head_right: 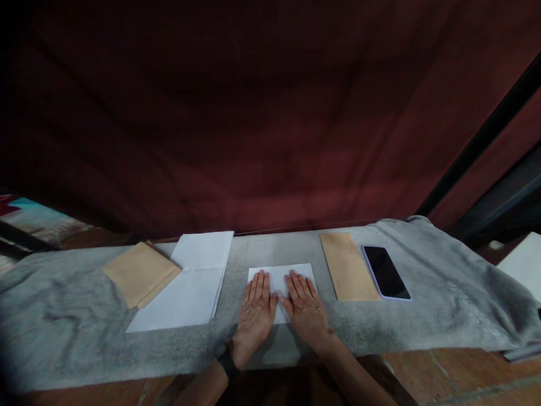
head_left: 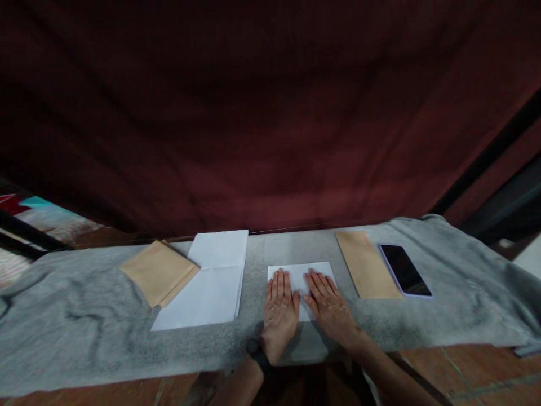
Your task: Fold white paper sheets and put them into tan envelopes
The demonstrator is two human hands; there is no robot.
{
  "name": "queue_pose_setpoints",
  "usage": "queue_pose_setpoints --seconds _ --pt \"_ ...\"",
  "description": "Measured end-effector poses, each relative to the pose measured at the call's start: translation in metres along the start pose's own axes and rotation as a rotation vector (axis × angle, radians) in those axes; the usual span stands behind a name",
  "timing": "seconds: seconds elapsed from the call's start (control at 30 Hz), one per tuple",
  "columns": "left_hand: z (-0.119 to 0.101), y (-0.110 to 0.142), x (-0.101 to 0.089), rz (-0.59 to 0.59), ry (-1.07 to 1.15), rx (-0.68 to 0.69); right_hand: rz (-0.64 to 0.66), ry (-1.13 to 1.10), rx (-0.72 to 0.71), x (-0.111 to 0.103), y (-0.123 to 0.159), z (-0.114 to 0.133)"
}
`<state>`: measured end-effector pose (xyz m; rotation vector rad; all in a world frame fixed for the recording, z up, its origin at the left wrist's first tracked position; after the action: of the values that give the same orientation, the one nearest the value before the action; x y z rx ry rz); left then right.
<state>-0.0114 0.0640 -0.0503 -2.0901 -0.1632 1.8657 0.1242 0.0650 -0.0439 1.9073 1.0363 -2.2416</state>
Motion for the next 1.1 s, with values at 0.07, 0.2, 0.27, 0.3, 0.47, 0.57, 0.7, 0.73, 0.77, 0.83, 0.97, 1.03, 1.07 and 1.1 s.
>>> queue_pose_setpoints --seconds 0.07,0.2,0.27,0.3,0.47,0.57,0.7,0.73,0.77,0.83,0.97,1.03,1.07,1.1 --pt "0.006 0.001 -0.002 -0.019 -0.016 -0.015 -0.029 0.023 0.019 -0.001 0.002 -0.005" --pt "0.012 0.006 -0.008 -0.058 -0.028 -0.006 -0.049 0.07 0.036 -0.001 0.006 -0.015" --pt "0.013 0.009 -0.01 -0.073 -0.029 -0.001 -0.046 0.093 0.046 -0.001 0.007 -0.02" --pt "0.012 0.011 -0.011 -0.076 -0.031 0.001 -0.045 0.102 0.052 -0.001 0.008 -0.023" --pt "0.011 0.014 -0.016 -0.055 -0.038 -0.024 -0.054 0.109 0.084 -0.002 0.011 -0.034" --pt "0.011 0.011 -0.019 -0.039 -0.028 -0.035 -0.067 0.101 0.1 -0.001 0.012 -0.037" --pt "0.005 0.002 -0.02 -0.031 -0.005 -0.014 -0.063 0.066 0.134 0.0 0.006 -0.035" --pt "0.002 0.0 -0.019 -0.023 0.006 0.0 -0.052 0.053 0.137 0.0 0.003 -0.032" --pt "-0.002 -0.002 -0.018 -0.012 0.017 0.014 -0.034 0.038 0.134 0.001 0.0 -0.029" --pt "-0.01 -0.005 -0.014 0.011 0.036 0.043 0.011 0.005 0.107 0.002 -0.006 -0.019" --pt "-0.021 -0.009 -0.008 0.06 0.054 0.109 0.072 -0.051 0.031 0.007 -0.015 -0.001" --pt "-0.021 -0.011 -0.005 0.076 0.054 0.11 0.081 -0.057 0.009 0.009 -0.016 0.003" --pt "-0.021 -0.012 -0.004 0.079 0.053 0.105 0.082 -0.053 0.006 0.011 -0.017 0.004" --pt "-0.019 -0.013 -0.003 0.082 0.052 0.1 0.078 -0.045 0.009 0.012 -0.017 0.003"
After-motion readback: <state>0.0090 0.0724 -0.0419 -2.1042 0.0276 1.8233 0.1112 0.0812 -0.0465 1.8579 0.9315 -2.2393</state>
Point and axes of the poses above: each hand's wrist, its own y-axis away from the middle knuckle, its own x-axis out of the palm, z = x × y, the point moved 7 cm from there along -y, towards the middle knuckle, and after that the axes turned 1 degree about -x, right-handed, at the moved point
